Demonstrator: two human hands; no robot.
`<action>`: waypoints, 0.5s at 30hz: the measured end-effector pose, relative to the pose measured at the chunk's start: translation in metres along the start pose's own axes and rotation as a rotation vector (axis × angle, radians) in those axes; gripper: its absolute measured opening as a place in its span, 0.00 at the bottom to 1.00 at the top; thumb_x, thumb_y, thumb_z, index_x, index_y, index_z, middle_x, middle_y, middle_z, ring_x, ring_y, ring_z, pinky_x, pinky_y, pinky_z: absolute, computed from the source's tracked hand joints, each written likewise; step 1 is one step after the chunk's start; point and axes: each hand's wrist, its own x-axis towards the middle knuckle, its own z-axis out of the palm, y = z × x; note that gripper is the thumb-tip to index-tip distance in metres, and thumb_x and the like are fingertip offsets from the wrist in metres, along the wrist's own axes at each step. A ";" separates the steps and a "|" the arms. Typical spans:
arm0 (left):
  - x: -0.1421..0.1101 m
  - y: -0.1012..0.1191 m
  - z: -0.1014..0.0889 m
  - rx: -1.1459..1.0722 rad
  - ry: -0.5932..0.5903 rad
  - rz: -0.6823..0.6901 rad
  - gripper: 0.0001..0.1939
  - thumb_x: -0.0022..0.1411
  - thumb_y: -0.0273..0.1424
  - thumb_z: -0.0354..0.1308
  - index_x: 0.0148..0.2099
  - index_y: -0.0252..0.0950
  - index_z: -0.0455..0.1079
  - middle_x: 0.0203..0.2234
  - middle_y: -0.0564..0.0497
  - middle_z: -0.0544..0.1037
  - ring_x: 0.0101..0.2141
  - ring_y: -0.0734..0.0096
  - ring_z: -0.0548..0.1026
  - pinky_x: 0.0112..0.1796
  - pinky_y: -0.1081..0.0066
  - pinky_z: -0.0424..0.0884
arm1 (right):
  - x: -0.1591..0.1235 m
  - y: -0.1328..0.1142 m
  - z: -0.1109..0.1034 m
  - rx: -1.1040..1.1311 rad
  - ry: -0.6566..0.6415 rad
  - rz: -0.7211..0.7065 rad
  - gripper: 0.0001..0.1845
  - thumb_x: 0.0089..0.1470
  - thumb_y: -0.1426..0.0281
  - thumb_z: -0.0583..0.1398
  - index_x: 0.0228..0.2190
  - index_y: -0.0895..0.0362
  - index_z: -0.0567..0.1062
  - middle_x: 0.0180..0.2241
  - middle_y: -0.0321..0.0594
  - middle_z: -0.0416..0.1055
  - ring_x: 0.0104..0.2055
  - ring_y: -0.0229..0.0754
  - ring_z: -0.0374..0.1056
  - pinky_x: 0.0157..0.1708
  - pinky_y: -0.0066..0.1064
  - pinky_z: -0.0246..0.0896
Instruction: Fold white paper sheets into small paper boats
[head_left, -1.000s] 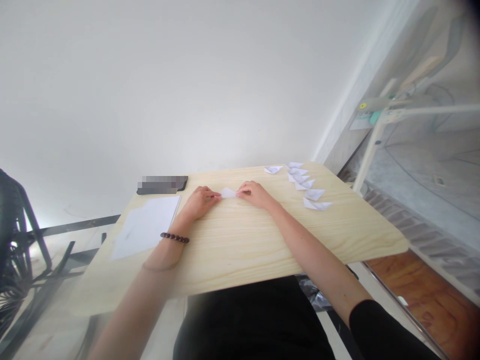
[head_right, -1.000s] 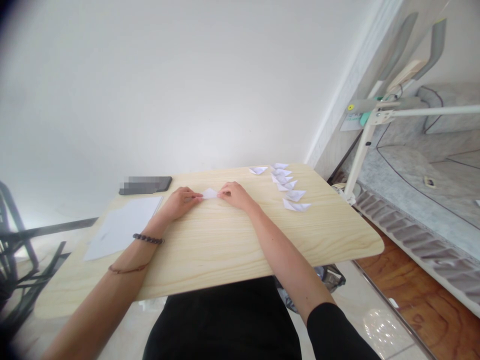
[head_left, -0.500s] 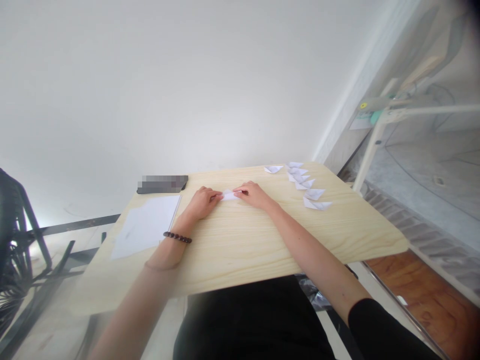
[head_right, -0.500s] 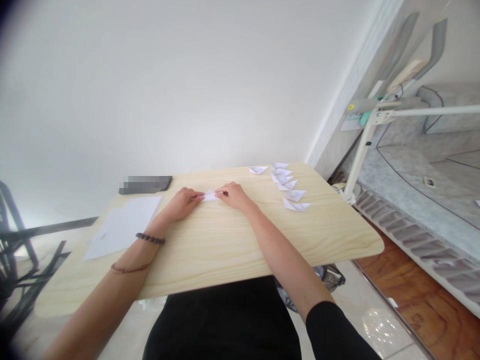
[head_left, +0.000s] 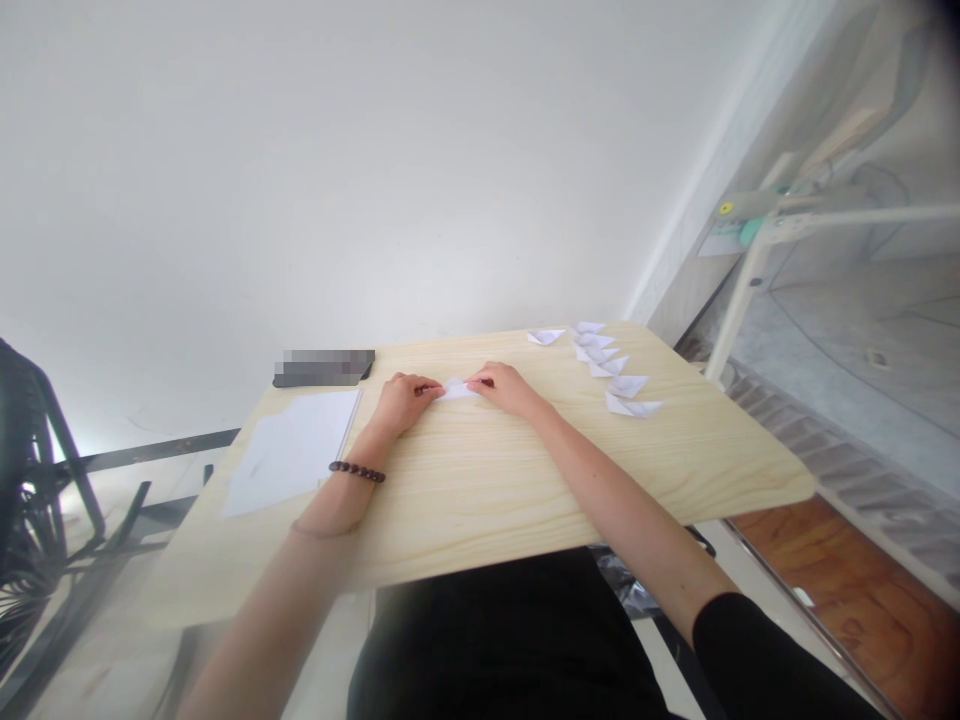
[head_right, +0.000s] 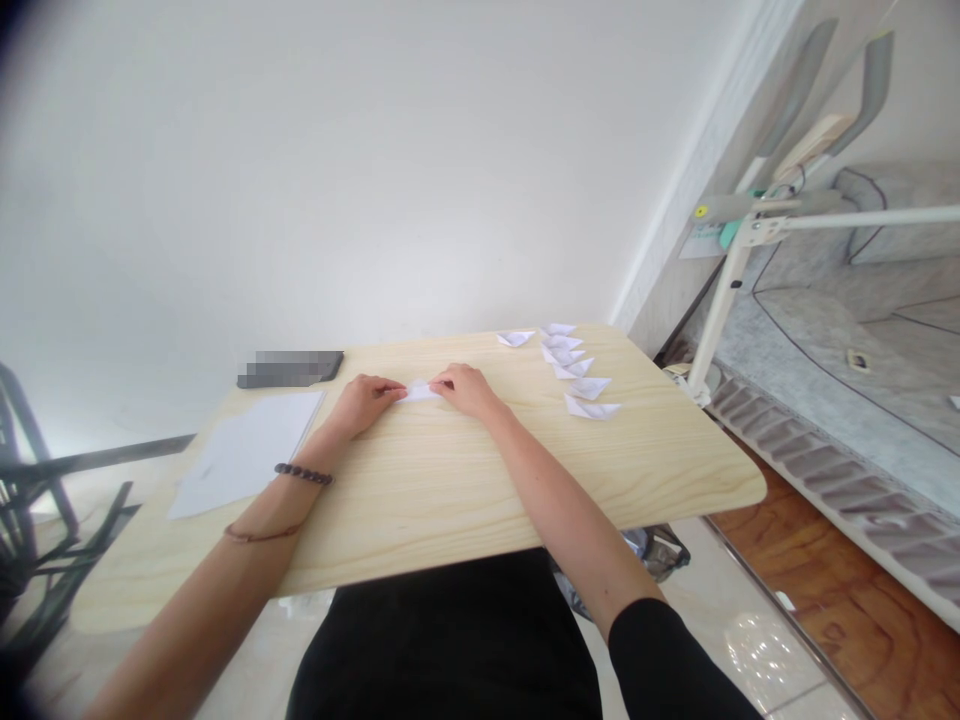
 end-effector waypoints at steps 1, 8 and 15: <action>0.000 0.000 0.000 0.000 0.001 -0.005 0.18 0.53 0.43 0.50 0.36 0.38 0.74 0.29 0.48 0.77 0.30 0.64 0.70 0.34 0.68 0.62 | 0.000 0.000 0.000 0.008 -0.003 0.004 0.13 0.51 0.65 0.54 0.33 0.56 0.76 0.31 0.40 0.69 0.33 0.36 0.62 0.34 0.26 0.53; 0.000 0.001 0.001 -0.056 0.010 -0.094 0.17 0.51 0.43 0.51 0.34 0.38 0.74 0.26 0.49 0.76 0.27 0.66 0.70 0.30 0.70 0.62 | 0.001 0.003 0.002 0.020 -0.002 0.006 0.12 0.51 0.65 0.55 0.33 0.56 0.76 0.30 0.39 0.69 0.32 0.35 0.62 0.33 0.26 0.53; 0.000 0.005 0.000 -0.038 0.016 -0.138 0.15 0.51 0.40 0.52 0.34 0.37 0.75 0.27 0.50 0.77 0.27 0.69 0.70 0.30 0.72 0.63 | 0.002 0.005 0.005 -0.020 0.001 0.000 0.12 0.52 0.65 0.53 0.32 0.55 0.75 0.30 0.38 0.68 0.32 0.35 0.62 0.33 0.25 0.53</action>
